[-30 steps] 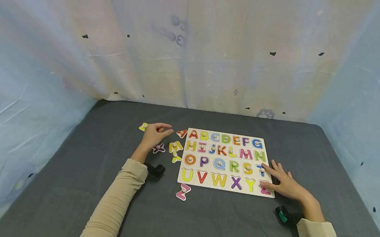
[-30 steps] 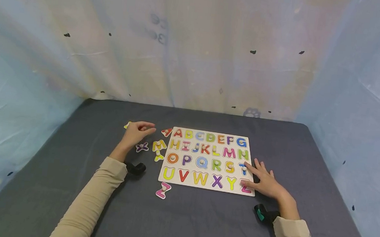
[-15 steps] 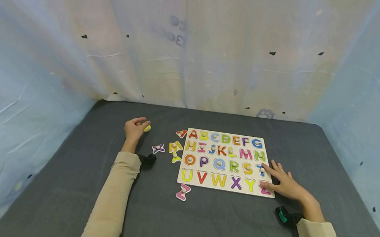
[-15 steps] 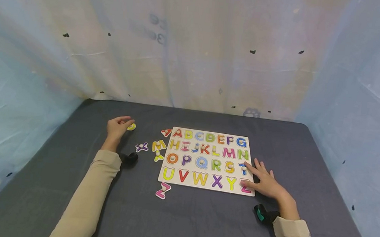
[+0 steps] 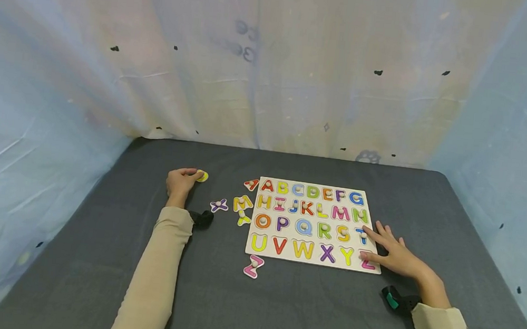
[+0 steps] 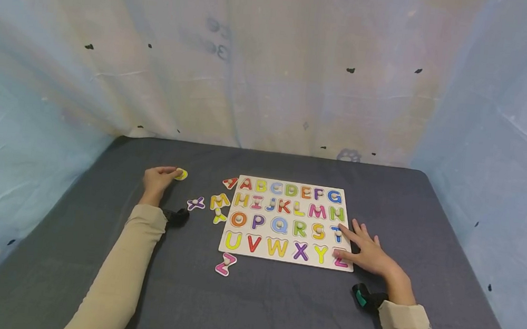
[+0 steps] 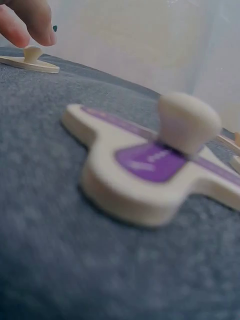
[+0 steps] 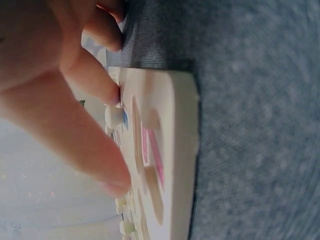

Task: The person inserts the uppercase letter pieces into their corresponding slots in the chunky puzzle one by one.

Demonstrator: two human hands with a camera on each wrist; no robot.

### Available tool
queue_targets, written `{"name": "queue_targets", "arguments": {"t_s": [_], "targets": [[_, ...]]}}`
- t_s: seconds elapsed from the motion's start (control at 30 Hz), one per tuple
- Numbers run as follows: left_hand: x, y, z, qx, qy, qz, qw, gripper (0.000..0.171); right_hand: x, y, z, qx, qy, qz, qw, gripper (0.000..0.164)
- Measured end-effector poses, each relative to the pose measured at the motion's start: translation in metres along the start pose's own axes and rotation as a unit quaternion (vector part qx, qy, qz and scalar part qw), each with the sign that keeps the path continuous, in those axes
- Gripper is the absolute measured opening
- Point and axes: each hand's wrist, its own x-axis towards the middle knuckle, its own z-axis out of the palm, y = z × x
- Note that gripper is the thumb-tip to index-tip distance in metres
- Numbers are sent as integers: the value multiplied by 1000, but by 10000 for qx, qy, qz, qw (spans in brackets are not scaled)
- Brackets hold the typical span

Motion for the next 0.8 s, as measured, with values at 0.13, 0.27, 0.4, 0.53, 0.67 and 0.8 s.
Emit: {"name": "queue_targets", "arguments": {"t_s": [0.13,0.27,0.4,0.53,0.67,0.8], "targets": [[0,2,-1,281,-50,9,9996,32,0,0,-1,-15,-10,13,10000,85],[0,3,-1,475,-110,-32,9988,30,0,-1,-1,-14,-30,20,10000,86],[1,3,0,619,-144,-101,9979,30,0,-1,-1,-3,-34,40,10000,86],[3,2,1,754,-183,-115,9969,29,0,-1,0,8,-25,22,10000,86],[4,1,0,773,-252,-102,9966,30,0,1,1,10,-6,-7,10000,86],[-1,4,-2,782,-359,-1,9963,31,0,1,1,3,7,4,10000,86]]}}
